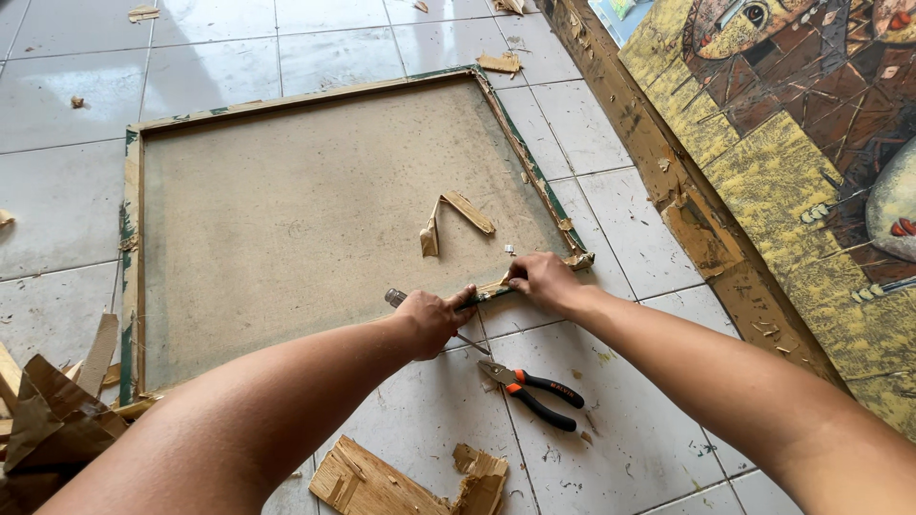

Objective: The person uses a screwdriver and pliers to remove staples and peel away the backing material from the edge of a wooden picture frame. The person works along the frame's perimeter, removing staples and pulling off the fabric and cardboard backing.

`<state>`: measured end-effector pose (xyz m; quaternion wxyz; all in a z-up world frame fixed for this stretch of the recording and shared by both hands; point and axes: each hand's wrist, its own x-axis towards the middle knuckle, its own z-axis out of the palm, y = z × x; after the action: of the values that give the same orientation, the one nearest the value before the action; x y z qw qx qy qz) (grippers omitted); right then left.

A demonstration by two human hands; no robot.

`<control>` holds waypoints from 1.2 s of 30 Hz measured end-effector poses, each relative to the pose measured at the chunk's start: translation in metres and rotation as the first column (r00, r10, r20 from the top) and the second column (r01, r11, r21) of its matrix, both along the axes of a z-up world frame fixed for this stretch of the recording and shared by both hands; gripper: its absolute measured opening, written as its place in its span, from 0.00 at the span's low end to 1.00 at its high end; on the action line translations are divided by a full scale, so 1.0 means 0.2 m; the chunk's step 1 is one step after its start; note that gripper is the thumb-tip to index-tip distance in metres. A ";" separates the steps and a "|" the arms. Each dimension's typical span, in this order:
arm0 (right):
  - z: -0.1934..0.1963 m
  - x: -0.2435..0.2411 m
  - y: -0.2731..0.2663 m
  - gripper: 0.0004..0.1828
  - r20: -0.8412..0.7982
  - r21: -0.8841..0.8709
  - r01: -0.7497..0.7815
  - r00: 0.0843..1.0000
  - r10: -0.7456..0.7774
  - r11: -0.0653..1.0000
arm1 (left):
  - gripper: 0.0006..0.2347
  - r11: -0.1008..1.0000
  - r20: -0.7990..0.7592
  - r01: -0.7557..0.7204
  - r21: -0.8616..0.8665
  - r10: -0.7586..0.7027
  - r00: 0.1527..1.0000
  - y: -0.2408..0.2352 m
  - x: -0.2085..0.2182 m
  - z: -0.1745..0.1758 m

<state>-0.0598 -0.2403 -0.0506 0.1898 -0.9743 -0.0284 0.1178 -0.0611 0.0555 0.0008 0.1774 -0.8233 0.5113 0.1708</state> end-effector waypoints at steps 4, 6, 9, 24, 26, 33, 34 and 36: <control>0.08 -0.02 -0.02 0.10 -0.079 0.055 -0.001 0.997 0.006 0.998 | 0.29 1.000 -0.002 0.007 0.011 -0.007 1.000 -0.02 0.03 -0.08; 0.23 -0.06 0.00 0.13 -0.179 0.180 0.029 0.984 0.004 0.983 | 0.29 1.000 0.003 0.001 0.029 -0.001 1.000 -0.04 0.06 -0.12; 0.43 -0.09 0.09 0.13 -0.243 0.245 0.069 0.970 -0.007 0.967 | 0.29 0.999 -0.014 -0.022 0.037 0.023 1.000 -0.05 0.02 -0.03; 0.33 0.00 0.03 0.14 -0.168 0.168 0.073 0.985 -0.045 0.983 | 0.30 0.962 -0.290 -0.238 -0.137 0.191 0.938 -0.02 -0.02 0.14; 0.30 -0.02 0.01 0.14 -0.127 0.151 0.108 0.988 -0.089 0.983 | 0.22 0.886 -0.411 -0.383 -0.262 0.256 0.875 -0.06 0.04 0.00; 0.45 -0.25 0.09 0.28 -0.113 0.318 0.643 0.756 -0.645 0.697 | 0.14 -0.054 -0.965 -0.978 0.201 0.158 -0.207 -0.44 0.20 -0.20; 0.54 -0.29 0.17 0.28 -0.108 0.315 0.647 0.751 -0.651 0.694 | 0.14 -0.046 -0.967 -0.979 0.200 0.153 -0.205 -0.47 0.14 -0.04; 0.71 -0.38 0.36 0.43 -0.531 0.581 0.666 0.746 -0.403 0.468 | 0.23 -0.074 -0.891 -0.895 0.441 -0.161 -0.425 -0.51 0.02 0.28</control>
<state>-0.1357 -0.1686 0.0906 0.5975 -0.7326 0.2684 0.1852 -0.0565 -0.0465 0.0577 -0.7139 -0.5316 -0.1438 0.4326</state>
